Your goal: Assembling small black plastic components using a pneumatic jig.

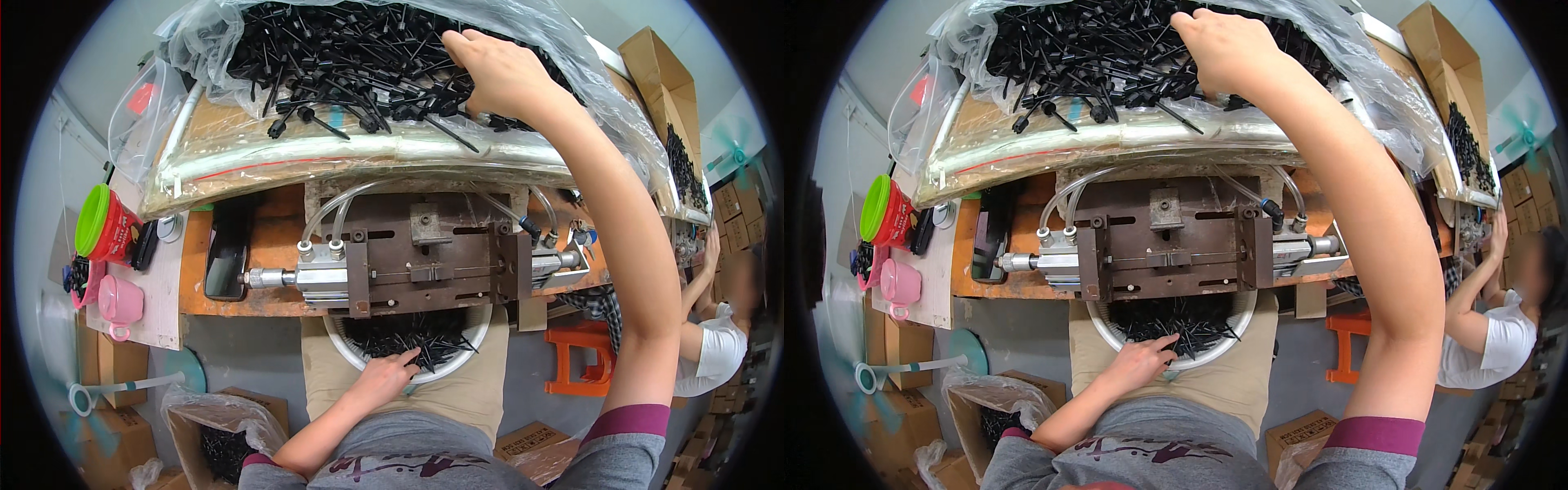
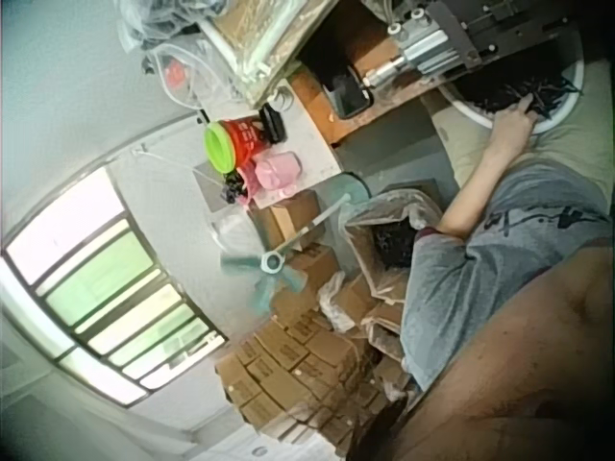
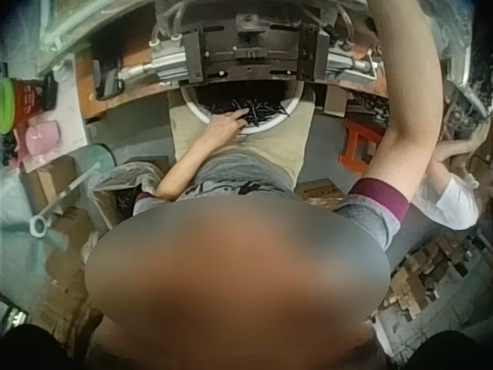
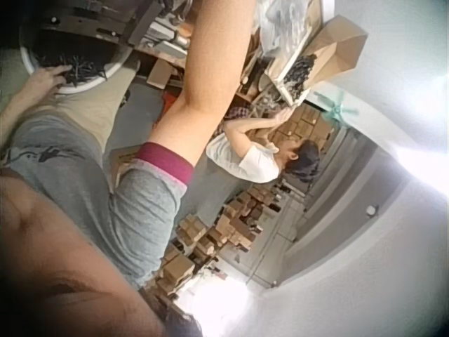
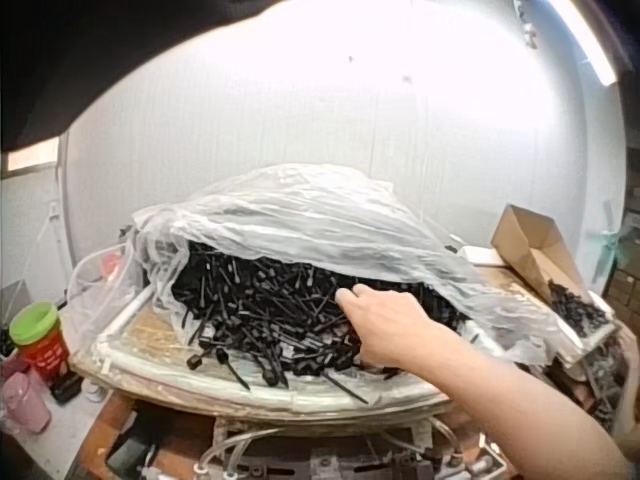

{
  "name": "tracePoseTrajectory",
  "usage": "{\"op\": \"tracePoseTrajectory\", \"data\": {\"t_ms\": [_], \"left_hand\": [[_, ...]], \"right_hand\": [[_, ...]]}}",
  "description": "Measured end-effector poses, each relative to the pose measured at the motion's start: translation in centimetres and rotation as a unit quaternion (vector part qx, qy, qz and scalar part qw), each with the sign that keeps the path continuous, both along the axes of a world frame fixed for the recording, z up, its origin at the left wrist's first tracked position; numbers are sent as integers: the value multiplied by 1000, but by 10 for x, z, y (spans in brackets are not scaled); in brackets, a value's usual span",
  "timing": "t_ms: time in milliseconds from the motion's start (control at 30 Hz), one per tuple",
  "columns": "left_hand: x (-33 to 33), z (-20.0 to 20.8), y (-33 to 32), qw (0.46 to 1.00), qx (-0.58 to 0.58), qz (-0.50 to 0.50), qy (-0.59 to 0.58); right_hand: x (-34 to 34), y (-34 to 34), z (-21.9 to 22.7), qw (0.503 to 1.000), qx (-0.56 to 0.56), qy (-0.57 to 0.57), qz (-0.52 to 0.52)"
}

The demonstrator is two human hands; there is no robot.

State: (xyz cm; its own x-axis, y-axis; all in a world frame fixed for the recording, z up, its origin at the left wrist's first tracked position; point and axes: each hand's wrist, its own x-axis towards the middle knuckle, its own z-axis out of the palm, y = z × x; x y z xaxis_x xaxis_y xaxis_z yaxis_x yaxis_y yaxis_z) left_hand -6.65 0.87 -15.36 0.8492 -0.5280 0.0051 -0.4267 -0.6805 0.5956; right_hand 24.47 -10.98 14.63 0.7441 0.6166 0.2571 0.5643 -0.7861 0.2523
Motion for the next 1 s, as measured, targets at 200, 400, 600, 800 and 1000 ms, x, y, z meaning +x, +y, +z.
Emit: {"op": "tracePoseTrajectory", "data": {"t_ms": [200,400,600,800,1000], "left_hand": [[2,5,-1,1000,3,-4,4],[1,4,1,1000,-19,1,9],[3,7,0,1000,-20,4,17],[9,0,3,999,-23,32,-5],[11,-7,2,999,-22,37,-27]], "right_hand": [[15,-1,-7,997,-45,52,28],[7,2,0,998,-22,66,9],[13,-18,9,987,135,62,68],[-18,-16,55,931,291,213,-56],[3,-46,51,867,446,221,13]]}}
